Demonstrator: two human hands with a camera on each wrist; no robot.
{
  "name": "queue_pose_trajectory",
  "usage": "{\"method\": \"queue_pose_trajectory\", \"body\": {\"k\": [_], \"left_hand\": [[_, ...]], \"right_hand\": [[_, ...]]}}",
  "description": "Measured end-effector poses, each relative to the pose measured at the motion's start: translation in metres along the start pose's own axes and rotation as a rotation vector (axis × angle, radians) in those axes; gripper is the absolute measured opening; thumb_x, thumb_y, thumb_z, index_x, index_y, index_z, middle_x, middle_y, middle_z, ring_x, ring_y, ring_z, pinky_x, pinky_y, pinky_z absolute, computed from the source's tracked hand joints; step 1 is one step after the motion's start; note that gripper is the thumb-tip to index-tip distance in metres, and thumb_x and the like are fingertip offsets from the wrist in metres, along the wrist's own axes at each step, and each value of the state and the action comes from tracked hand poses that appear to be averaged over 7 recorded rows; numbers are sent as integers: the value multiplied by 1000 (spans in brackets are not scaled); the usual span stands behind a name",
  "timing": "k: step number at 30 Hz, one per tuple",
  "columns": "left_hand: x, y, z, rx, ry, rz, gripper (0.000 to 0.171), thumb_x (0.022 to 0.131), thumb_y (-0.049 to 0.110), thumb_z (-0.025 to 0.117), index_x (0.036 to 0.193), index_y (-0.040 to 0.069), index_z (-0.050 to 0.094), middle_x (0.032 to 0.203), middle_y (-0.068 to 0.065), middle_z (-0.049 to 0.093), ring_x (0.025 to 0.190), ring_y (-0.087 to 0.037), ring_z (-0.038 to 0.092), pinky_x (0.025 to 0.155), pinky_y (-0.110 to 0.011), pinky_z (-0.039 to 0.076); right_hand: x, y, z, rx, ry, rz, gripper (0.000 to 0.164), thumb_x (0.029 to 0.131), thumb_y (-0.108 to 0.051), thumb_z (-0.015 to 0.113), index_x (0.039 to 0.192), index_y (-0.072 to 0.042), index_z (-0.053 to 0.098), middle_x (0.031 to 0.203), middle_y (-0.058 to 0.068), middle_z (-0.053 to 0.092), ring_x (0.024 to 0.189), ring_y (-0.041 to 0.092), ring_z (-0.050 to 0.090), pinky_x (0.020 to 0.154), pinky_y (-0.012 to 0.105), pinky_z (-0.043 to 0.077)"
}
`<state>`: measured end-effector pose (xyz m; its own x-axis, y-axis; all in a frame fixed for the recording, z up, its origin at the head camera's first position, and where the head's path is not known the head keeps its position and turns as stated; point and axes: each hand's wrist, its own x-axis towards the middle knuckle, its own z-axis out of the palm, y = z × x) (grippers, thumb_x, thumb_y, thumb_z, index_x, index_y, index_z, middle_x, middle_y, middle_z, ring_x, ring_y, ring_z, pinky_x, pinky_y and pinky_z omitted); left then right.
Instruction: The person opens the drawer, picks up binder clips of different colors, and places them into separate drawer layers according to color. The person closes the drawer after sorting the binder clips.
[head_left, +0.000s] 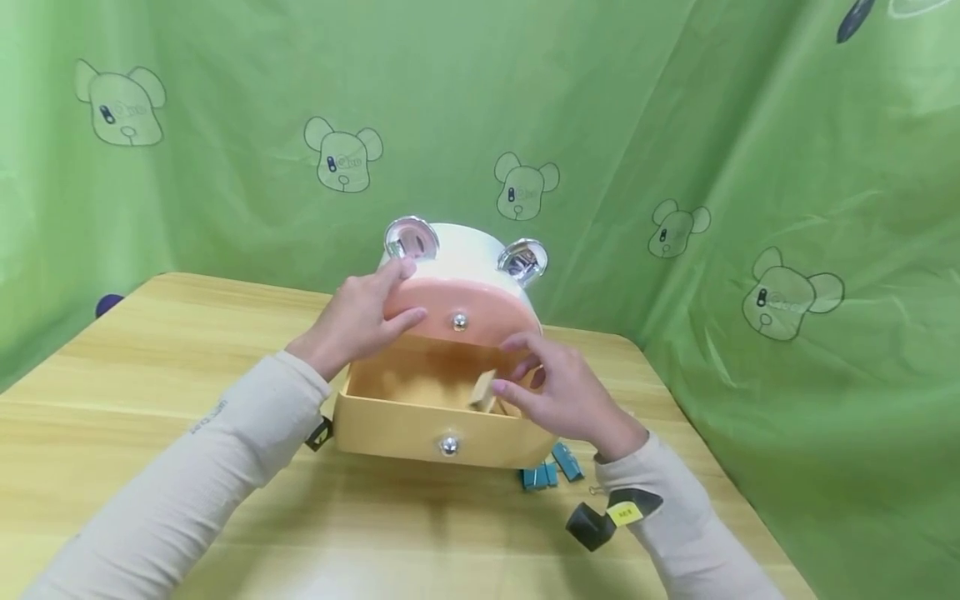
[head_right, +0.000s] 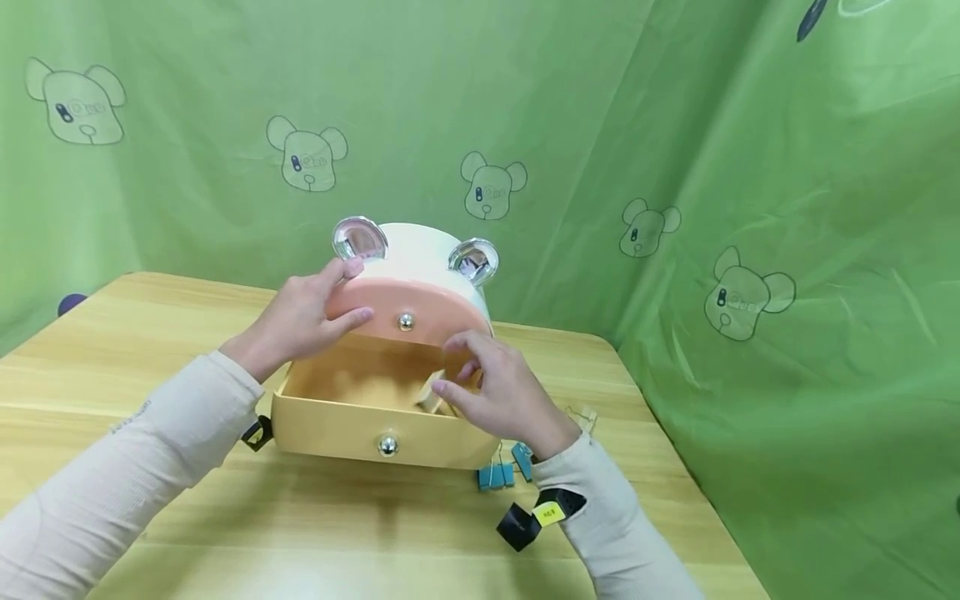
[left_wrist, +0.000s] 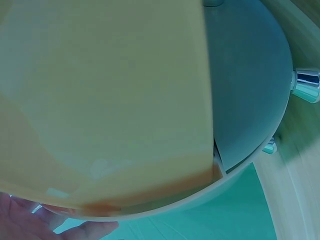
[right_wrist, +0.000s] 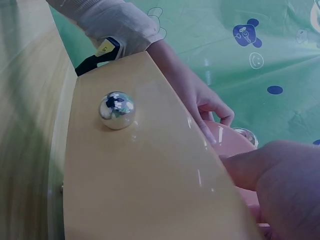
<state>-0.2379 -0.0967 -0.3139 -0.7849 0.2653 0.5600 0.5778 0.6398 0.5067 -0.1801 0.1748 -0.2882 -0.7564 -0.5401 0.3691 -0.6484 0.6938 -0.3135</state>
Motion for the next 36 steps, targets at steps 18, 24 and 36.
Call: {"method": "queue_pose_trajectory", "body": {"k": [18,24,36], "left_hand": [[1,-1,-1,5,1,-10,57,92,31,68,136,5,43,115,-21,63,95,-35,62,85,-47,51],[0,1,1,-4,-2,-14,55,92,31,68,134,5,44,112,-21,63,92,-35,62,82,-47,52],[0,-3,2,-3,14,4,58,92,31,68,136,2,43,118,-23,62,93,-35,61,83,-47,50]], "right_hand": [[-16,27,-26,-13,194,97,31,86,-8,73,112,1,60,107,13,65,81,20,63,68,36,56],[-27,50,-29,-10,278,145,27,87,-8,71,110,1,59,105,13,65,82,22,62,67,28,54],[-40,103,-26,-26,224,364,34,93,-23,66,116,0,56,113,19,62,92,32,62,70,38,53]]}}
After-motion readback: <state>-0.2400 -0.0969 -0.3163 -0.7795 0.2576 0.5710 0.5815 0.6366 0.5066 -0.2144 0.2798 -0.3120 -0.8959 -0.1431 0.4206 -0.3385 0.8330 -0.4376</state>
